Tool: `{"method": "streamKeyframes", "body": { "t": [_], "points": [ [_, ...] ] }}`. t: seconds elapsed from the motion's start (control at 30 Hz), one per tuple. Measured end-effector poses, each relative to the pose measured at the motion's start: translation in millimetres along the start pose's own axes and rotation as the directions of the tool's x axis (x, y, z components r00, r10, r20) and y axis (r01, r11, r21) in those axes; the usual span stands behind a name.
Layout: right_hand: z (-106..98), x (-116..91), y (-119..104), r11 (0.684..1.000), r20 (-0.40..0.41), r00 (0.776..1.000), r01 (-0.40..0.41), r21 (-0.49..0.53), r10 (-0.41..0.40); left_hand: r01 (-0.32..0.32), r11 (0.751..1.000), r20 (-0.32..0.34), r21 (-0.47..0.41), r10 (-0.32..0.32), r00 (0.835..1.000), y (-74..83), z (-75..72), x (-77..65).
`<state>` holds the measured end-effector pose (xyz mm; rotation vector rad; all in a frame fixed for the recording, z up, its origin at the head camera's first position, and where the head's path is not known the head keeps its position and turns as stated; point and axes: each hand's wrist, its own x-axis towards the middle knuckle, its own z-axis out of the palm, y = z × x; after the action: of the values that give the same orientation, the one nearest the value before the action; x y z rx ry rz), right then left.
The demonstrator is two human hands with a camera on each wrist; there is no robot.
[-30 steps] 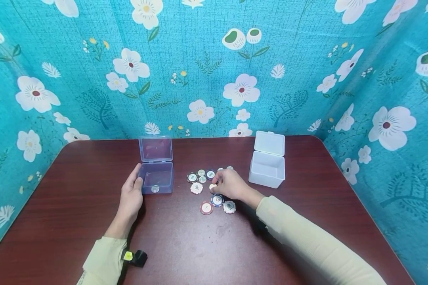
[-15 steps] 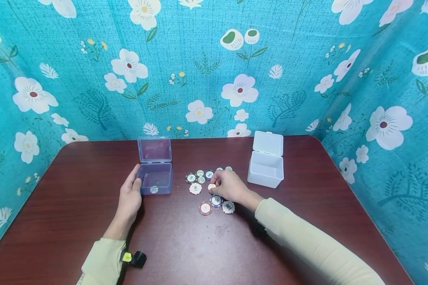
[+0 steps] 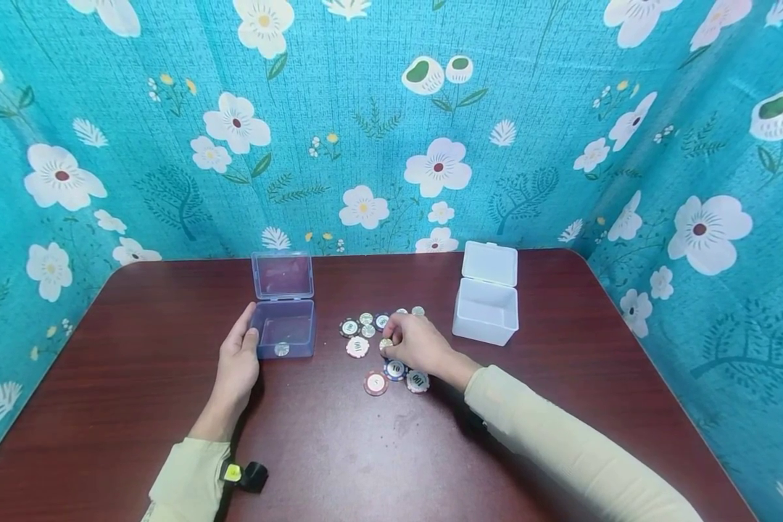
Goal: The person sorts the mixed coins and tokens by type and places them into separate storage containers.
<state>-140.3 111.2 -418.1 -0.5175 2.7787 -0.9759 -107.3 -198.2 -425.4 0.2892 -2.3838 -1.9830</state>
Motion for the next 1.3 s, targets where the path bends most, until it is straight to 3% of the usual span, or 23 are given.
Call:
{"method": "streamKeyframes", "body": {
  "t": [0.57, 1.3],
  "points": [
    [3.0, -1.0, -2.7, 0.994, 0.037, 0.999, 0.018, 0.106, -0.022, -0.009, 1.0, 0.002, 0.004, 0.009, 1.0, -1.2, 0.1, 0.5],
    [4.6, 0.0, -2.2, 0.996, 0.027, 0.999, 0.028, 0.082, -0.03, -0.02, 1.0, -0.001, 0.001, 0.02, 1.0, -3.5, 0.2, 0.8]
  ]
}}
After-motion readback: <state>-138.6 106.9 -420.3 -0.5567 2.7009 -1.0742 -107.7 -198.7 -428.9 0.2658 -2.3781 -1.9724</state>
